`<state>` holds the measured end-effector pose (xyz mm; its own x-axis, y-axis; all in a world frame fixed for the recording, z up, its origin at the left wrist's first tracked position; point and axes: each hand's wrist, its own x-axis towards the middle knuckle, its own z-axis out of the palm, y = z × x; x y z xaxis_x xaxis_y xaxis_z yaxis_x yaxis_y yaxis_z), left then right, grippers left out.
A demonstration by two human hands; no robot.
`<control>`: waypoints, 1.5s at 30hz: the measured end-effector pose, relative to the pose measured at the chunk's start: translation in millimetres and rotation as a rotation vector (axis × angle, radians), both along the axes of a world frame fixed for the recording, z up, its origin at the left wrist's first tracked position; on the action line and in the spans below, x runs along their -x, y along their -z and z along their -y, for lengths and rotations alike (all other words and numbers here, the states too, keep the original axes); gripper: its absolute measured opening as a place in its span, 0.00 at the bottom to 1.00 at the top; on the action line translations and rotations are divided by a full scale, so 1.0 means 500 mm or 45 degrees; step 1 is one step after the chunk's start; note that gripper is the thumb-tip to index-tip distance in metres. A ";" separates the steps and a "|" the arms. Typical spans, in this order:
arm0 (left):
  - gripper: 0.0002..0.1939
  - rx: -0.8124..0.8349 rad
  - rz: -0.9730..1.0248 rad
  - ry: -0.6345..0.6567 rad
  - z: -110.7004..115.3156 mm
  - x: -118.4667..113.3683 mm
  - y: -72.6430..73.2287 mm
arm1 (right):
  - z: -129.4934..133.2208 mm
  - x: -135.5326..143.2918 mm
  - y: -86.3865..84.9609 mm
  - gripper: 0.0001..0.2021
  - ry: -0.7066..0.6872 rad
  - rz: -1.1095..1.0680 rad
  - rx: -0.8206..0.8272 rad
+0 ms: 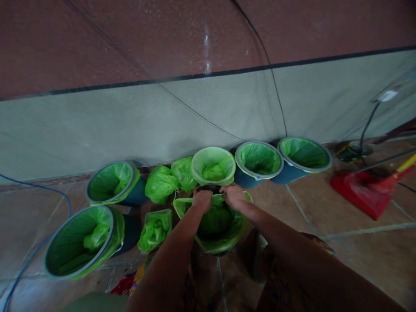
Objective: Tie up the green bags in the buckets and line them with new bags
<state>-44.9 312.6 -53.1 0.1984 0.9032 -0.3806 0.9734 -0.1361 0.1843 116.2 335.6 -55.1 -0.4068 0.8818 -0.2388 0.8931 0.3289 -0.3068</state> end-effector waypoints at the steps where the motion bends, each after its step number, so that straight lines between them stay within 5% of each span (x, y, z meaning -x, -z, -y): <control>1: 0.15 -0.027 0.004 -0.017 -0.004 0.002 -0.003 | -0.002 0.000 -0.004 0.16 0.022 -0.058 -0.052; 7: 0.17 -0.380 0.058 -0.297 -0.023 0.017 -0.041 | -0.006 -0.006 -0.023 0.16 0.152 -0.320 -0.263; 13: 0.23 -0.322 0.043 -0.377 -0.007 0.034 -0.052 | 0.013 -0.009 -0.051 0.17 0.199 -0.443 -0.320; 18: 0.33 -0.325 0.046 -0.370 0.004 0.040 -0.064 | 0.114 0.007 -0.066 0.12 -0.290 -0.353 0.126; 21: 0.35 -0.305 0.062 -0.351 0.001 0.040 -0.064 | 0.208 0.027 -0.050 0.19 -0.643 -0.166 0.260; 26: 0.36 -0.257 0.098 -0.305 -0.010 0.022 -0.040 | 0.293 0.060 -0.006 0.22 -0.712 0.136 0.203; 35: 0.30 -0.151 0.097 -0.268 -0.021 -0.013 -0.003 | 0.282 0.089 0.036 0.12 -0.729 0.175 0.208; 39: 0.22 -0.149 0.118 -0.253 -0.023 -0.015 -0.002 | 0.272 0.091 0.038 0.12 -0.764 0.161 0.173; 45: 0.22 -0.226 0.235 -0.281 -0.029 -0.026 -0.012 | 0.257 0.078 0.029 0.11 -0.724 0.178 0.221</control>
<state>-31.9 327.2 -47.4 0.0414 0.9811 -0.1891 0.9355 0.0284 0.3522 77.3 207.1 -69.4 -0.7568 0.4791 -0.4447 0.6279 0.7219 -0.2908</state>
